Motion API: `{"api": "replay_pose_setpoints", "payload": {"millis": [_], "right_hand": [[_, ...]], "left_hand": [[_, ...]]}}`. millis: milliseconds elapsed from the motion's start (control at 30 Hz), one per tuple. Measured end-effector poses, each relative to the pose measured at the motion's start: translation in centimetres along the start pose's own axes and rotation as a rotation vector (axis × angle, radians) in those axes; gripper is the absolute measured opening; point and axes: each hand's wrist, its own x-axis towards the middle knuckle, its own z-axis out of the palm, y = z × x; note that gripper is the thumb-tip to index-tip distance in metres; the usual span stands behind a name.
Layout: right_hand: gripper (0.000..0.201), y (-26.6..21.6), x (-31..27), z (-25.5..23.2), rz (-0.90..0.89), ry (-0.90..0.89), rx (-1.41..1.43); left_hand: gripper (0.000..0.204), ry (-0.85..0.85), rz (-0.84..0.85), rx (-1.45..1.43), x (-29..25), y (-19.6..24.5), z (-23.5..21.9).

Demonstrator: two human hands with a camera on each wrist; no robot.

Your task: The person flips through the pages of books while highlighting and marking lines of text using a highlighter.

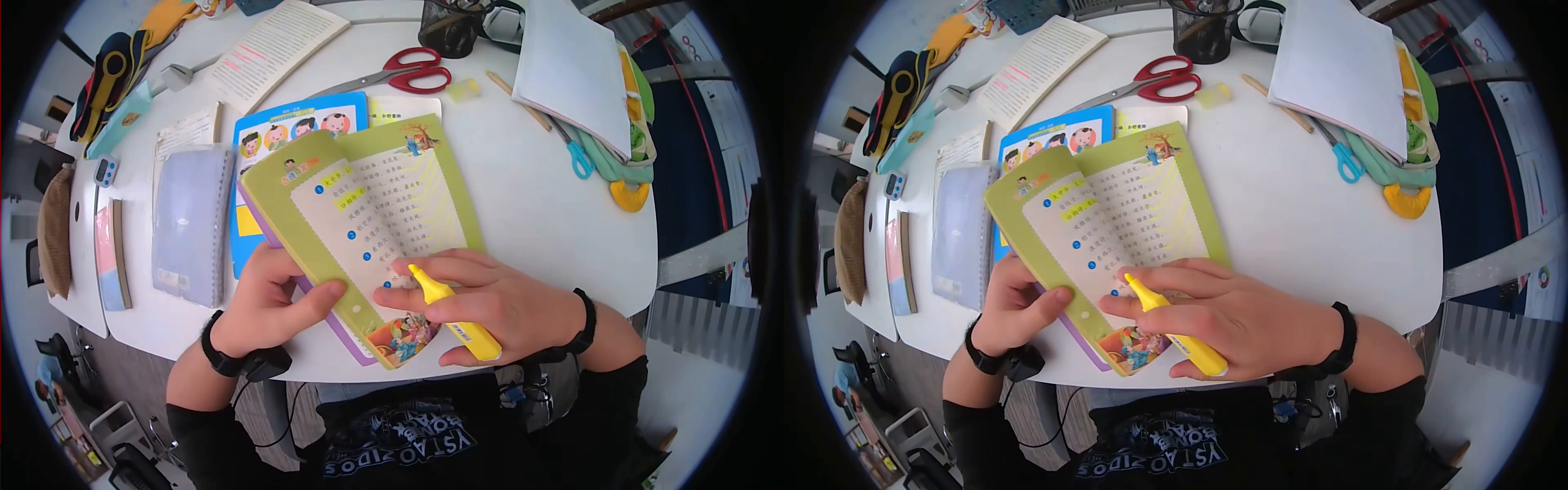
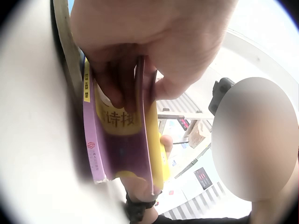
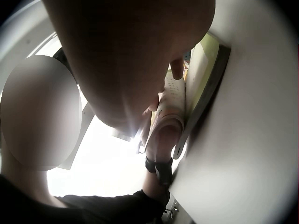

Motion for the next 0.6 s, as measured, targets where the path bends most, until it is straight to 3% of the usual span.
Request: {"api": "replay_pose_setpoints", "payload": {"millis": [33, 100, 233, 333, 433, 500, 600], "right_hand": [[0.071, -0.6, 0.3, -0.5, -0.008, -0.003, -0.004], [0.08, -2.5, 1.0, -1.7, 0.228, -0.097, -0.161], [0.078, -2.1, 0.1, -1.7, 0.217, -0.016, -0.204], [0.074, -0.6, -0.4, -1.4, 0.193, 0.057, -0.032], [0.069, 0.6, -1.2, -0.9, 0.07, 0.185, 0.136], [0.06, 1.3, -2.1, -0.4, 0.036, 0.578, 0.187], [0.055, 0.0, -1.8, -2.8, 0.241, 0.729, 0.461]], "left_hand": [[0.024, 0.026, -0.011, -0.037, 0.1, -0.1, 0.1], [0.023, 0.055, -0.022, -0.072, 0.2, -0.1, 0.0], [0.024, 0.004, -0.014, -0.055, 0.1, -0.2, -0.3], [0.024, 0.013, 0.003, -0.069, 0.1, -0.3, -0.4], [0.023, 0.059, 0.009, -0.125, -0.1, -0.1, -0.4], [0.022, 0.09, 0.002, -0.17, -0.5, -0.1, -0.6], [0.022, 0.115, -0.094, -0.293, -1.3, -0.7, -1.7]]}}
